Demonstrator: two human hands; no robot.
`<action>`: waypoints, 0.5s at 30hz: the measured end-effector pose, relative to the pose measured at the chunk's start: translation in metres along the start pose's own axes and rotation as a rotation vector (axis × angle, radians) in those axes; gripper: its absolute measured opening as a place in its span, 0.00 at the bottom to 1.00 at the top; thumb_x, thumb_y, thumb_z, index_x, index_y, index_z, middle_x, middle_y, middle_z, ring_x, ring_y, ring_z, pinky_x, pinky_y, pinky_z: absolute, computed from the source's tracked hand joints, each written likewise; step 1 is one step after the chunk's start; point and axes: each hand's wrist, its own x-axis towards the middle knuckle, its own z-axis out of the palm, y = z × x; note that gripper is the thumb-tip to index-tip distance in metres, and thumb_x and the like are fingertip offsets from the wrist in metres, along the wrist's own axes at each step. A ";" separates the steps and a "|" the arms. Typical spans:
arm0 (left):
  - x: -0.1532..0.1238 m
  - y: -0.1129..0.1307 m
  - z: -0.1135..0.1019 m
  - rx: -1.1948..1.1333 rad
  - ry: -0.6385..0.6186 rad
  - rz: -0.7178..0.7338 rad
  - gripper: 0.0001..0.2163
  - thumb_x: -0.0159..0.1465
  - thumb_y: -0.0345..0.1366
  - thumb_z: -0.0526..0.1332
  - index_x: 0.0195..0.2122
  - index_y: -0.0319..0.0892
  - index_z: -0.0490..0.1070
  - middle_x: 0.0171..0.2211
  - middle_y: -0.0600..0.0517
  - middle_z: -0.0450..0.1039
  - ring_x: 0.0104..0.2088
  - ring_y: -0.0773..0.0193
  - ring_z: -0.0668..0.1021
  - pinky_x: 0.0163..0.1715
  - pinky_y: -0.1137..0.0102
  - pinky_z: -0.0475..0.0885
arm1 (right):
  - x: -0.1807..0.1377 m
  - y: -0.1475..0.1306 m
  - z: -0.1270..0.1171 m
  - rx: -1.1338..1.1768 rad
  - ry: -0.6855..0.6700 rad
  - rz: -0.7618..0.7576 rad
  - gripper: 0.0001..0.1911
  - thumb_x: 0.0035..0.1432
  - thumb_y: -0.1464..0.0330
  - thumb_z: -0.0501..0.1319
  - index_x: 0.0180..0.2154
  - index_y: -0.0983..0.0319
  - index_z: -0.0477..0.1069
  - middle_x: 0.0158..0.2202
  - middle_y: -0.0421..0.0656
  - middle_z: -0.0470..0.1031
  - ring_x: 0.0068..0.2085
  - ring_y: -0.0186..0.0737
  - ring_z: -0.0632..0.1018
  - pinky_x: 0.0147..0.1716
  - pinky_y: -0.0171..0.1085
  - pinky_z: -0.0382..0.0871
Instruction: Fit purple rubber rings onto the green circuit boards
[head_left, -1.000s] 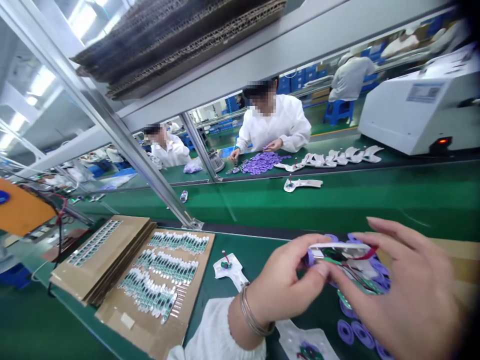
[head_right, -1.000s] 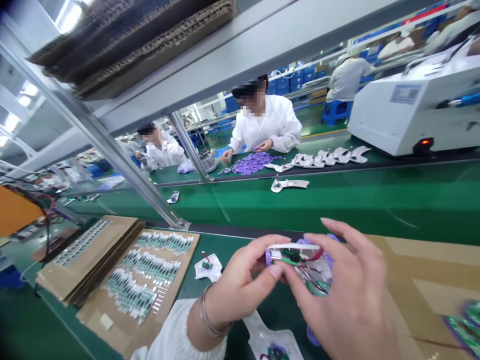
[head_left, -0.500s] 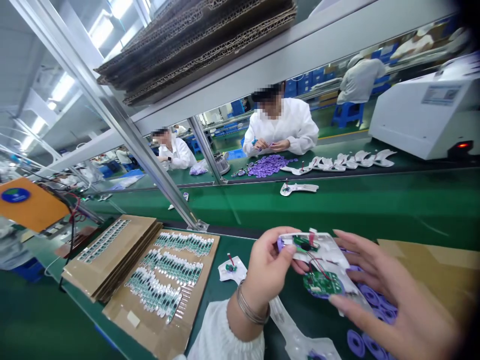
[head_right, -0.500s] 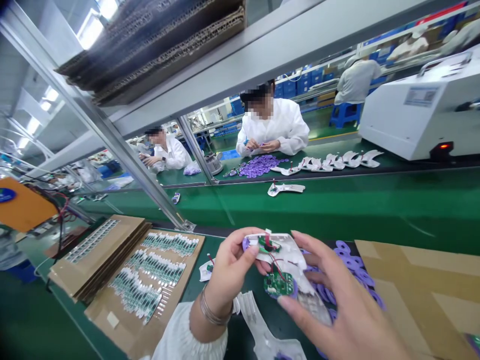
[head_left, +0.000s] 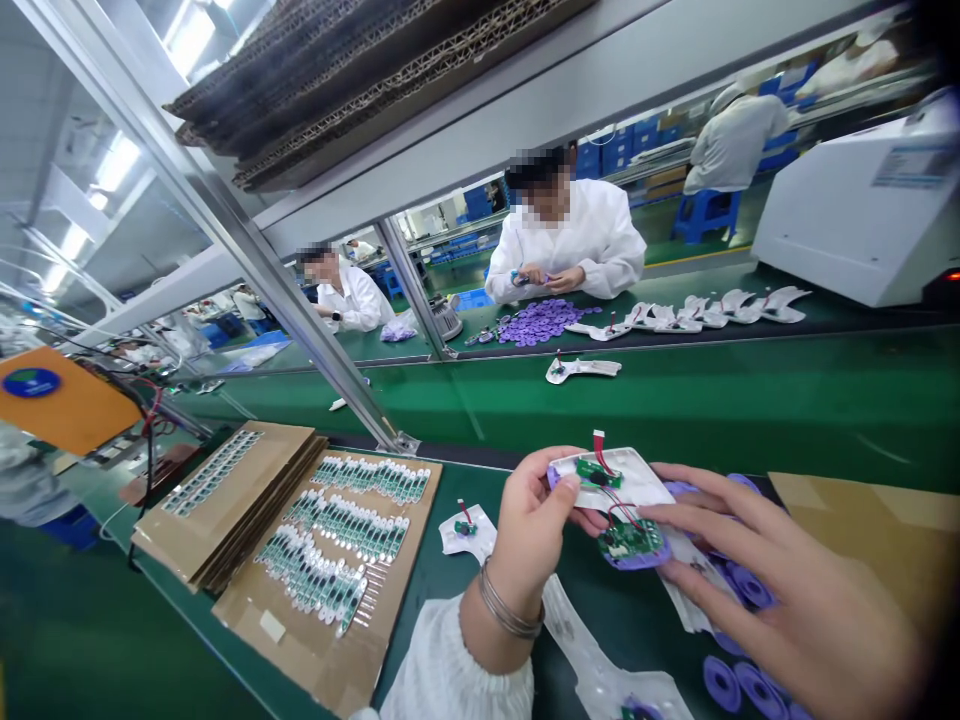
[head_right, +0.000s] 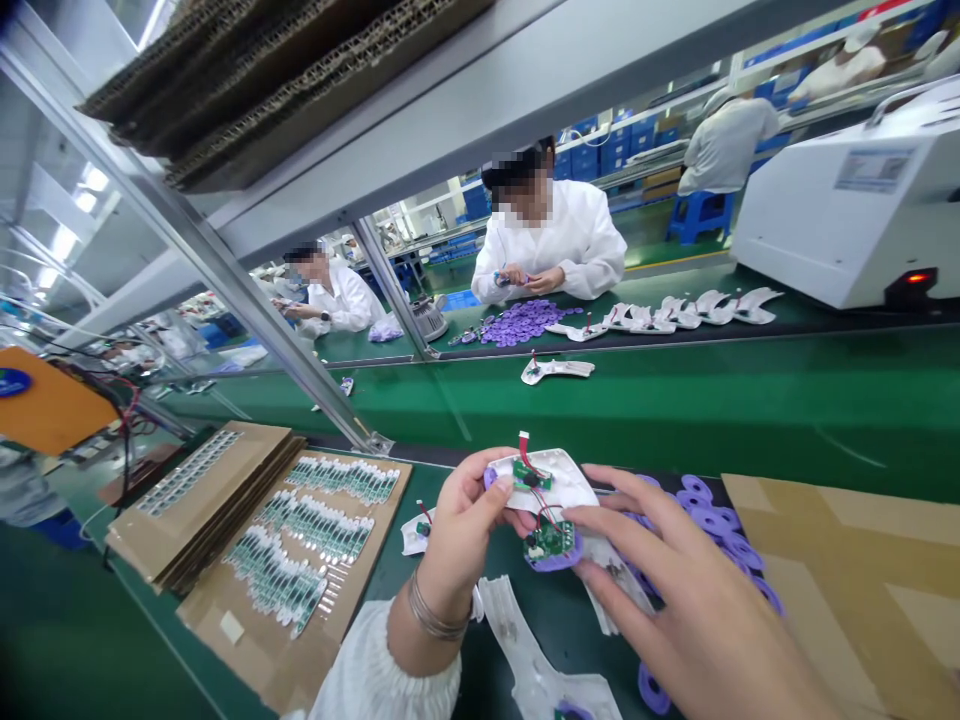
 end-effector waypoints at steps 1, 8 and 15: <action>0.001 -0.001 -0.001 0.011 0.002 0.002 0.21 0.55 0.45 0.68 0.45 0.36 0.71 0.25 0.50 0.75 0.21 0.66 0.76 0.23 0.72 0.72 | 0.000 0.000 0.002 -0.015 0.001 -0.009 0.17 0.63 0.53 0.53 0.47 0.50 0.74 0.58 0.42 0.67 0.49 0.50 0.76 0.37 0.45 0.76; 0.003 -0.005 -0.002 0.106 -0.021 -0.030 0.18 0.58 0.44 0.66 0.44 0.37 0.71 0.27 0.51 0.73 0.21 0.69 0.75 0.24 0.74 0.72 | 0.001 -0.002 0.007 0.085 0.057 -0.026 0.13 0.60 0.54 0.58 0.41 0.51 0.76 0.45 0.43 0.75 0.44 0.48 0.78 0.40 0.43 0.76; 0.009 -0.037 -0.017 0.244 -0.154 -0.179 0.22 0.56 0.47 0.66 0.45 0.35 0.71 0.22 0.53 0.71 0.20 0.68 0.75 0.22 0.73 0.73 | 0.009 0.005 0.025 0.562 -0.115 0.367 0.15 0.60 0.55 0.60 0.38 0.60 0.74 0.31 0.44 0.78 0.29 0.40 0.79 0.23 0.33 0.75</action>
